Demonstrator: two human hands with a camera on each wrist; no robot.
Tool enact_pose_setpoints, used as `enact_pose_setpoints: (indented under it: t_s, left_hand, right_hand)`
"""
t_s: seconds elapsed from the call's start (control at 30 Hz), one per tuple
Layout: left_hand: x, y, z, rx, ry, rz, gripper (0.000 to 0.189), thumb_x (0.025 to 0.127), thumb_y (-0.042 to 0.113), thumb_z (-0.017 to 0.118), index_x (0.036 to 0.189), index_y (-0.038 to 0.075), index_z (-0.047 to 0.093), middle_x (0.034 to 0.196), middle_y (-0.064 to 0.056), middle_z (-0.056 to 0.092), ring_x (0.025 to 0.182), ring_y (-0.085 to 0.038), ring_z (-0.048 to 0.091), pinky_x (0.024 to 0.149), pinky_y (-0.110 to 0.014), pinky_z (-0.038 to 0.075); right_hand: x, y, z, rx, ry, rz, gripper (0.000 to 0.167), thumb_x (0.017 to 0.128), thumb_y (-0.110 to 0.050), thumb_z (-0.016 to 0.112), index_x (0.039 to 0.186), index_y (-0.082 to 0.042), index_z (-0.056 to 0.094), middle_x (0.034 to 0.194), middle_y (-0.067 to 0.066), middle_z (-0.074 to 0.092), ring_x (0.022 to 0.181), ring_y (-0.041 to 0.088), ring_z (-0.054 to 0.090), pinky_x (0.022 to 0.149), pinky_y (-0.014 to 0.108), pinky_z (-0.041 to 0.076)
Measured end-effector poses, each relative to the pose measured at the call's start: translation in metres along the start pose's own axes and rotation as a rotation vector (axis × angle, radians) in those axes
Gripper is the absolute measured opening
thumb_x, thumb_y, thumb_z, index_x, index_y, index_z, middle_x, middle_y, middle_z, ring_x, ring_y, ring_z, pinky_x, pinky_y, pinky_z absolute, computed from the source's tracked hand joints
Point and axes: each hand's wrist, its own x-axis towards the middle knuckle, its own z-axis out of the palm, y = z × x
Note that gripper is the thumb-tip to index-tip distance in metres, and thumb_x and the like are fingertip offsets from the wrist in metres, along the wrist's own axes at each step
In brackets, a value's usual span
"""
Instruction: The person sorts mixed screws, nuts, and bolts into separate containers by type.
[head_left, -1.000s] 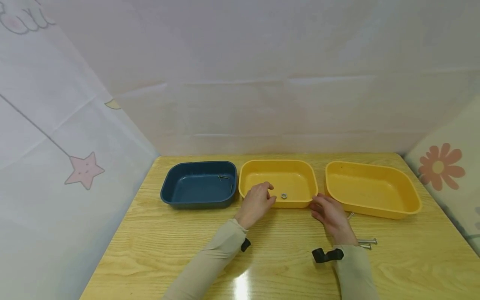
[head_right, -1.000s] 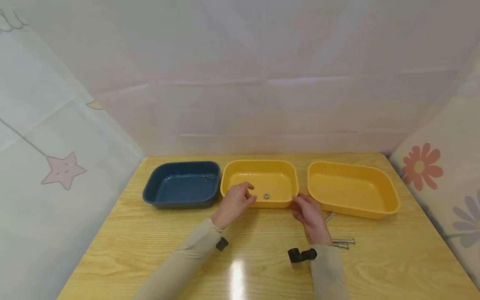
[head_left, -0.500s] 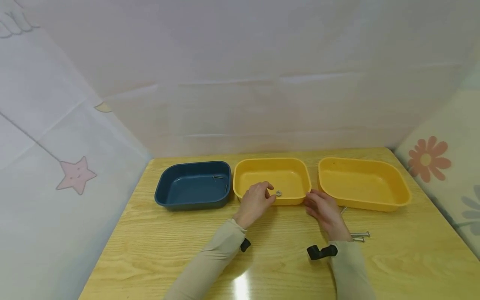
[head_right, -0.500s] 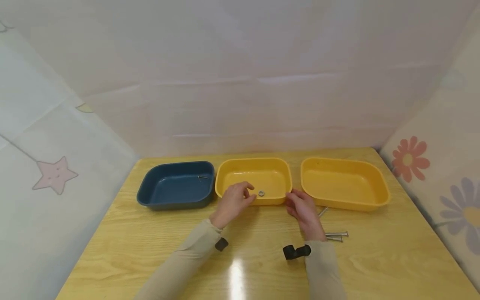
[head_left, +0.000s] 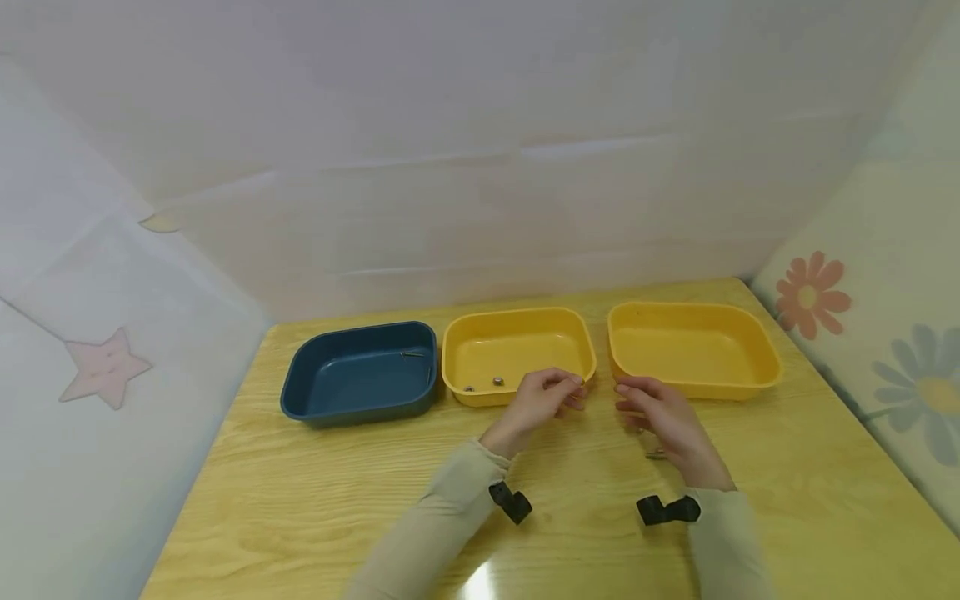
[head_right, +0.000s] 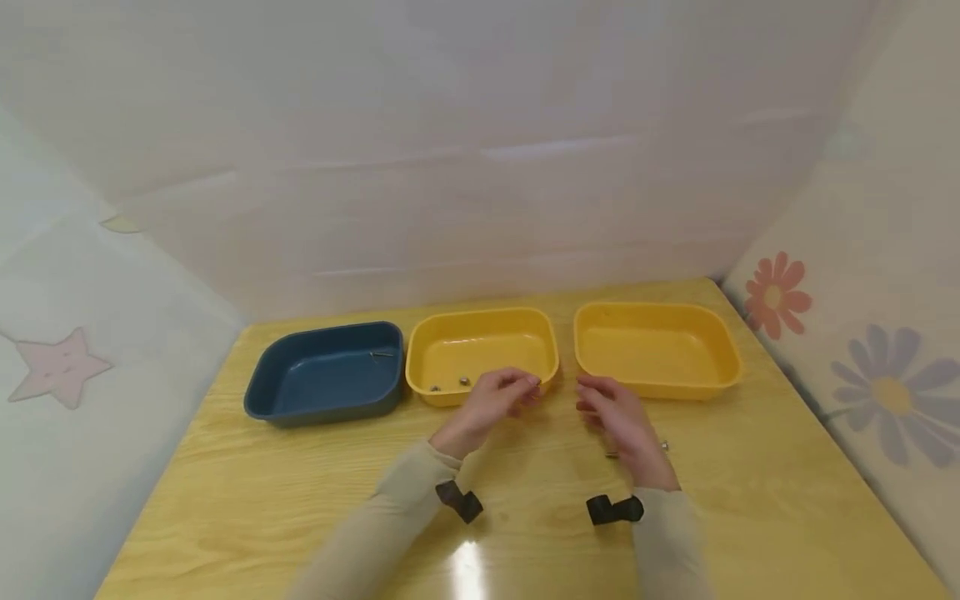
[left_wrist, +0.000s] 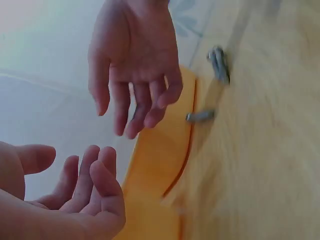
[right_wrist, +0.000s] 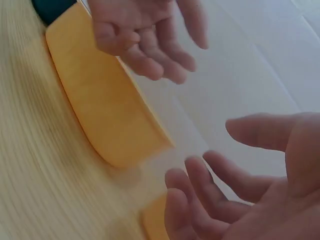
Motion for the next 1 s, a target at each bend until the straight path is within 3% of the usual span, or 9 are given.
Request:
enact_pose_setpoints:
  t_s: [0.1,0.2,0.33,0.4,0.63,0.77,1.0]
  left_hand:
    - [0.003,-0.006,0.013,-0.156,-0.043,-0.102,0.029,0.099,0.027,0.055,0.115,0.005,0.065,0.107,-0.011,0.071,0.095,-0.022,0.069,0.084,-0.042,0.053]
    - [0.007,-0.012,0.028,-0.311,-0.063,-0.201,0.032,0.098,0.027,0.055,0.119,0.003,0.061,0.107,-0.005,0.070,0.094,-0.019,0.068,0.075,-0.031,0.050]
    - [0.017,-0.019,0.045,-0.465,-0.044,-0.291,0.031,0.097,0.026,0.057,0.120,0.005,0.059,0.107,-0.003,0.068,0.091,-0.016,0.065,0.067,-0.024,0.043]
    - [0.022,-0.021,0.052,-0.531,-0.011,-0.319,0.026,0.096,0.026,0.059,0.115,0.008,0.060,0.102,-0.002,0.068,0.087,-0.015,0.063,0.064,-0.022,0.042]
    - [0.036,-0.021,0.073,-0.697,0.145,-0.353,0.019,0.093,0.022,0.062,0.110,0.013,0.062,0.087,0.002,0.064,0.072,-0.011,0.057,0.059,-0.020,0.038]
    - [0.044,-0.022,0.084,-0.728,0.225,-0.363,0.016,0.091,0.022,0.065,0.104,0.013,0.065,0.084,0.003,0.063,0.070,-0.011,0.056,0.060,-0.020,0.037]
    - [0.058,-0.028,0.098,-0.751,0.355,-0.358,0.017,0.087,0.025,0.069,0.090,0.009,0.066,0.076,0.004,0.061,0.063,-0.009,0.053,0.058,-0.020,0.036]
  right_hand:
    - [-0.006,-0.003,-0.014,-0.100,-0.011,-0.037,0.059,0.098,-0.041,0.054,0.137,0.003,0.046,0.133,0.021,0.053,0.104,0.019,0.063,0.091,0.037,0.052]
    - [-0.012,-0.003,-0.031,-0.152,-0.013,-0.068,0.058,0.098,-0.041,0.054,0.133,0.006,0.048,0.121,0.013,0.060,0.101,0.017,0.064,0.090,0.036,0.053]
    - [-0.017,0.004,-0.056,-0.170,-0.007,-0.097,0.057,0.098,-0.038,0.054,0.130,0.009,0.048,0.106,-0.010,0.062,0.097,0.010,0.064,0.086,0.030,0.054]
    - [-0.021,0.008,-0.068,-0.205,0.000,-0.107,0.054,0.099,-0.036,0.054,0.129,0.008,0.049,0.105,-0.011,0.062,0.094,0.008,0.063,0.083,0.028,0.054]
    - [-0.030,0.031,-0.100,-0.468,0.005,-0.091,0.043,0.098,-0.030,0.056,0.124,0.004,0.057,0.116,0.017,0.062,0.089,0.013,0.059,0.072,0.028,0.052]
    - [-0.032,0.045,-0.109,-0.524,-0.032,-0.062,0.038,0.095,-0.025,0.060,0.121,0.003,0.059,0.111,0.017,0.062,0.088,0.013,0.056,0.070,0.026,0.049]
    - [-0.034,0.061,-0.110,-0.538,-0.074,-0.156,0.031,0.089,-0.015,0.067,0.115,0.002,0.063,0.111,0.018,0.065,0.090,0.011,0.056,0.071,0.022,0.047]
